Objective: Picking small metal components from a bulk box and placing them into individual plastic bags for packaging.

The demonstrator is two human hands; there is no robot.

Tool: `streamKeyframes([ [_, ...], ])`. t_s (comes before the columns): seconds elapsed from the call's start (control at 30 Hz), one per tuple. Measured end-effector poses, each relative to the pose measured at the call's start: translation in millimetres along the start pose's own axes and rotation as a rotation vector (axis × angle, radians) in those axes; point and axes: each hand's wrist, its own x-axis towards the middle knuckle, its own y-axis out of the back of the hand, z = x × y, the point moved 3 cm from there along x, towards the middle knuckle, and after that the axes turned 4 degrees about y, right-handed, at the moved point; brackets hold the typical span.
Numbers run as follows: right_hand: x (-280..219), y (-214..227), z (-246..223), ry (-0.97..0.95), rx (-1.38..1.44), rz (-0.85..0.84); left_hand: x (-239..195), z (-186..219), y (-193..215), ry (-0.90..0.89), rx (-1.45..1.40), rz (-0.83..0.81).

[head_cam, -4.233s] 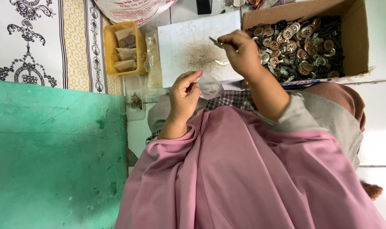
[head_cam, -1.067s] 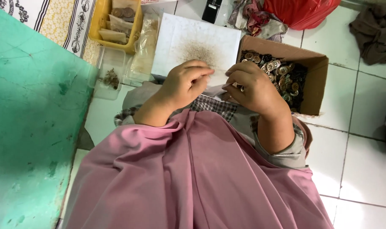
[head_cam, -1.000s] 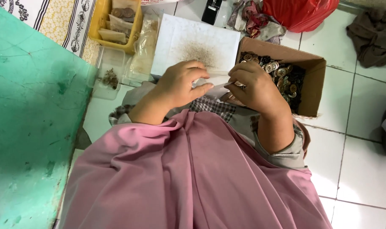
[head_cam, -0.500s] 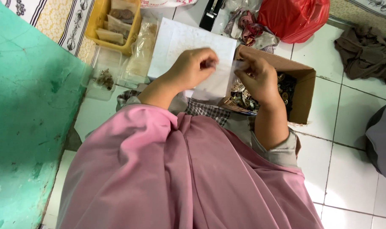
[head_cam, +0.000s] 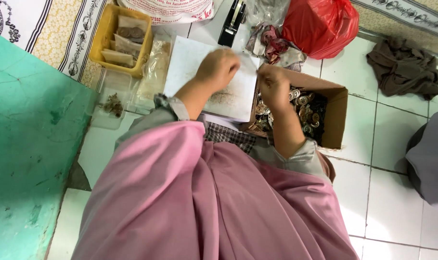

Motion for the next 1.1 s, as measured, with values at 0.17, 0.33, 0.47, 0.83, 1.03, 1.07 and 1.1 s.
streamKeyframes([
  [0.17, -107.1, -42.0, 31.7, -0.17, -0.086, -0.212, -93.6, -1.8, -32.8, 0.059, 0.114, -0.196],
  [0.33, -139.6, -45.3, 16.2, -0.107, -0.047, -0.327, -127.7, 19.8, -23.8, 0.025, -0.024, -0.331],
  [0.47, -146.3, -53.2, 11.8, 0.048, -0.171, -0.354, -151.5, 4.2, -44.2, -0.062, 0.056, -0.365],
  [0.83, -132.7, -70.6, 64.1, -0.053, -0.376, -0.27, -108.5, -18.8, -61.8, -0.037, 0.17, -0.258],
  [1.03, -77.8, -99.1, 70.4, -0.323, -0.513, -0.695, -81.2, -65.0, -113.3, 0.037, 0.279, -0.295],
  [1.07, -74.2, -105.7, 75.4, -0.376, -0.542, -0.798, -81.8, -75.5, -124.9, 0.056, 0.316, -0.323],
  [1.1, -71.2, -107.4, 78.8, -0.381, -0.543, -0.802, -81.5, -80.0, -129.2, 0.057, 0.311, -0.326],
])
